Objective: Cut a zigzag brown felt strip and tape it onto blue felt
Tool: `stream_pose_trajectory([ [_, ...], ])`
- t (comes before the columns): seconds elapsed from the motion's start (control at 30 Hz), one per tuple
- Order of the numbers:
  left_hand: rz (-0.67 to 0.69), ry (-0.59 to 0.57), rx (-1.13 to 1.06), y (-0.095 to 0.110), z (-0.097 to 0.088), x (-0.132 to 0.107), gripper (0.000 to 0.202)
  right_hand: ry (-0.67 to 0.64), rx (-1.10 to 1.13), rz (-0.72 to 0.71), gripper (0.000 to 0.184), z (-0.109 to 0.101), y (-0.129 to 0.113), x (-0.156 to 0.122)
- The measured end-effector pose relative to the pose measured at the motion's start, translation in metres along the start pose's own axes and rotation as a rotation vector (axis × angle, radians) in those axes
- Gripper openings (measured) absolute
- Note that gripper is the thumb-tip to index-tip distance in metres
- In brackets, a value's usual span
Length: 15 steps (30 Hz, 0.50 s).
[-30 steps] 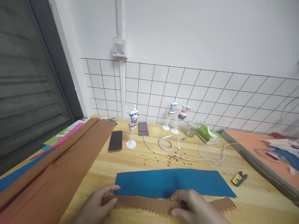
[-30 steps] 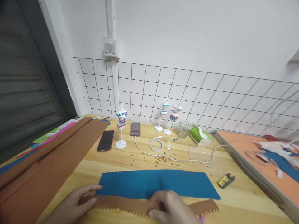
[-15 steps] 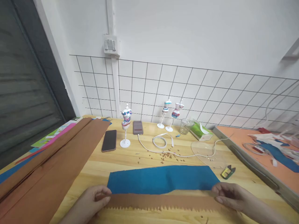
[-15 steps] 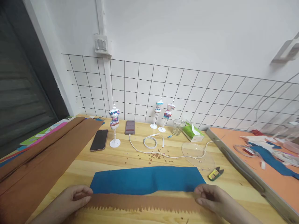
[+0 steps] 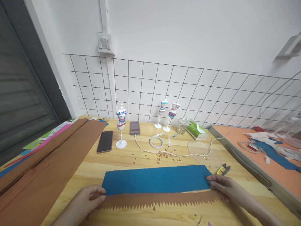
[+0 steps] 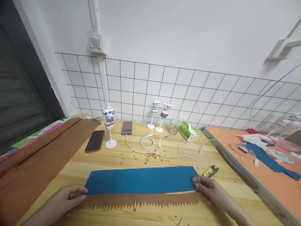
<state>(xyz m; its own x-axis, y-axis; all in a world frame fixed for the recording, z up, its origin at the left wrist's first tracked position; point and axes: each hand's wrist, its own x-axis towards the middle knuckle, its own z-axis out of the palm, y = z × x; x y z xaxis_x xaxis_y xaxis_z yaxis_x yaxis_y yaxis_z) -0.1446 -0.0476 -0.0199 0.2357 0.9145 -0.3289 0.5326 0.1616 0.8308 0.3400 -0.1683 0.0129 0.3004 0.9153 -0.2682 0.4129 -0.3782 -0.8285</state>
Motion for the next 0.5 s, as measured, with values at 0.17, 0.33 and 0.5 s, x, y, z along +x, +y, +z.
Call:
stream_pose_trajectory([
  [0.17, 0.010, -0.062, -0.004, 0.019, -0.002, -0.007, 0.041, 0.044, 0.112, 0.082, 0.033, -0.013, -0.004, -0.014],
  [0.33, -0.068, -0.011, -0.012, 0.026, -0.005, -0.007, 0.054, 0.063, 0.161, 0.054, 0.039, -0.015, 0.012, -0.012],
  [0.5, -0.229, 0.013, -0.038, 0.031, -0.008, -0.010, 0.076, 0.129, 0.142, 0.037, 0.037, -0.017, 0.030, 0.000],
])
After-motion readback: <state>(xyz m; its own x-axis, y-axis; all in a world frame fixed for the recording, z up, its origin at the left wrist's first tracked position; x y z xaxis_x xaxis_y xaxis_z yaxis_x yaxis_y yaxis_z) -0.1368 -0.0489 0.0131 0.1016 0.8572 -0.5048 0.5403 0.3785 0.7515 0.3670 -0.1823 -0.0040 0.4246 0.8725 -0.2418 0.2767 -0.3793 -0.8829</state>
